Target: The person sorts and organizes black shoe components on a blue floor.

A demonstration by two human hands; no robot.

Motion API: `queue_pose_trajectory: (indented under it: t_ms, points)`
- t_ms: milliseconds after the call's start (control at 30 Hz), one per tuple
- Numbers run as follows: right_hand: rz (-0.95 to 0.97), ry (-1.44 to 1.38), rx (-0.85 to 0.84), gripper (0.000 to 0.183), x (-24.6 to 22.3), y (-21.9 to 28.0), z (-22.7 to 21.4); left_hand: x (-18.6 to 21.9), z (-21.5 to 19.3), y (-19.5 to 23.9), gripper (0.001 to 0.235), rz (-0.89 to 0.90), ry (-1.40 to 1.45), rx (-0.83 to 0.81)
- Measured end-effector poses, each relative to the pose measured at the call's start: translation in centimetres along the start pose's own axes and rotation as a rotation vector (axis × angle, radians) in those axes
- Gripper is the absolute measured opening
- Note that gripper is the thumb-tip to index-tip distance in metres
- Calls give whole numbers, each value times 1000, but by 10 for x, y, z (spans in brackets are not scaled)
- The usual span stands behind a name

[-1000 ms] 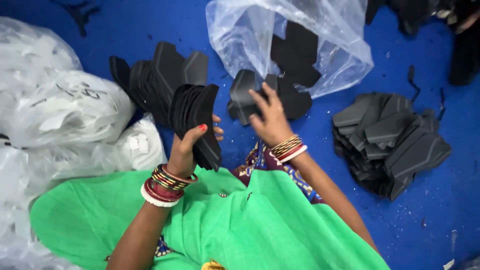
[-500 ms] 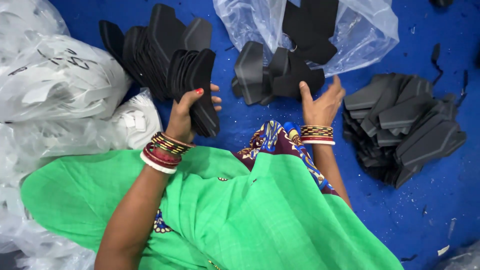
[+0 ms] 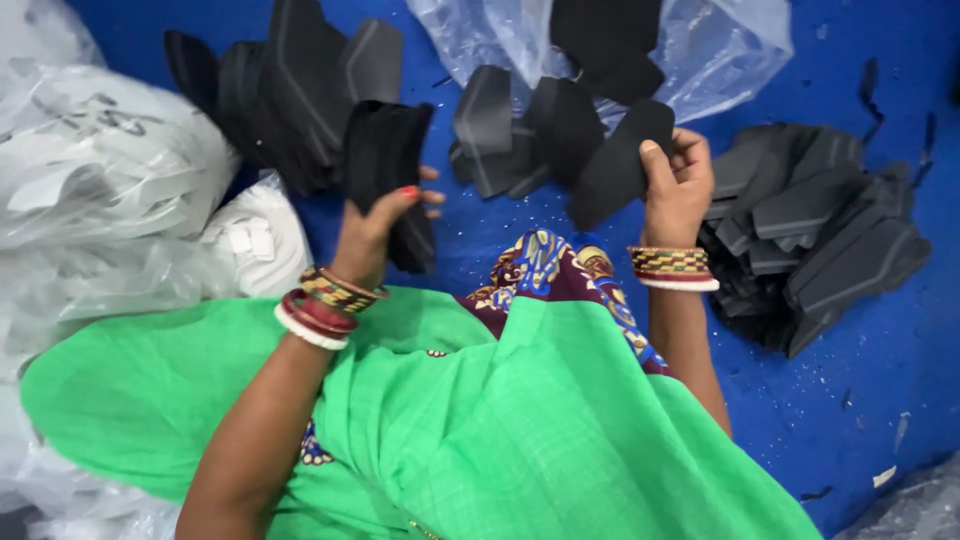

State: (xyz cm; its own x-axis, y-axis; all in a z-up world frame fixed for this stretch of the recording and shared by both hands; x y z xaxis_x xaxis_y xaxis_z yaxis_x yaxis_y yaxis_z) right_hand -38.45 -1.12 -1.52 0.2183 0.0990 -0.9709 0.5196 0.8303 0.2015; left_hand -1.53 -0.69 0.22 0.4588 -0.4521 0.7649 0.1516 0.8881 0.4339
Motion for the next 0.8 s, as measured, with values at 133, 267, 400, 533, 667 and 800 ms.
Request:
queue_pose_trajectory:
  t_ms: [133,267,400,533,667,800]
  points:
    - [-274,484,-236,25,-41,71,107,8,27,10,49,159,-209,-141]
    - [14,305,-613,25,-60,123,177,-56,-28,6,42,69,-239,21]
    - [312,99,-599,34,-34,94,147,7,-17,3,36,-117,217,39]
    - [-402,950,-200,47,-9,30,80,17,-8,-5,37,-118,54,28]
    - [-110,1023,-64,53,12,-2,27,8,3,-3,58,-257,7,-78]
    - [-126,589,-191,46,-20,13,17,-16,-11,-9,75,-305,207,-49]
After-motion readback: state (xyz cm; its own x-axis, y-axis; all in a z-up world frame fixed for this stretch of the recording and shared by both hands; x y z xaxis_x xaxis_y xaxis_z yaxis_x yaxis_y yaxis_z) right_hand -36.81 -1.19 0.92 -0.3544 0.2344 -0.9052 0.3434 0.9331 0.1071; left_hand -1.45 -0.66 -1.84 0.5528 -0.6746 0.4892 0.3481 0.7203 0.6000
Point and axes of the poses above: each hand's wrist, its own y-axis away from the middle knuckle, its own z-axis out of the palm, x = y × z, the point moved 3 cm from there along -y, towards the middle knuckle, and after that the axes turned 4 degrees about x, right-handed, at the moved point
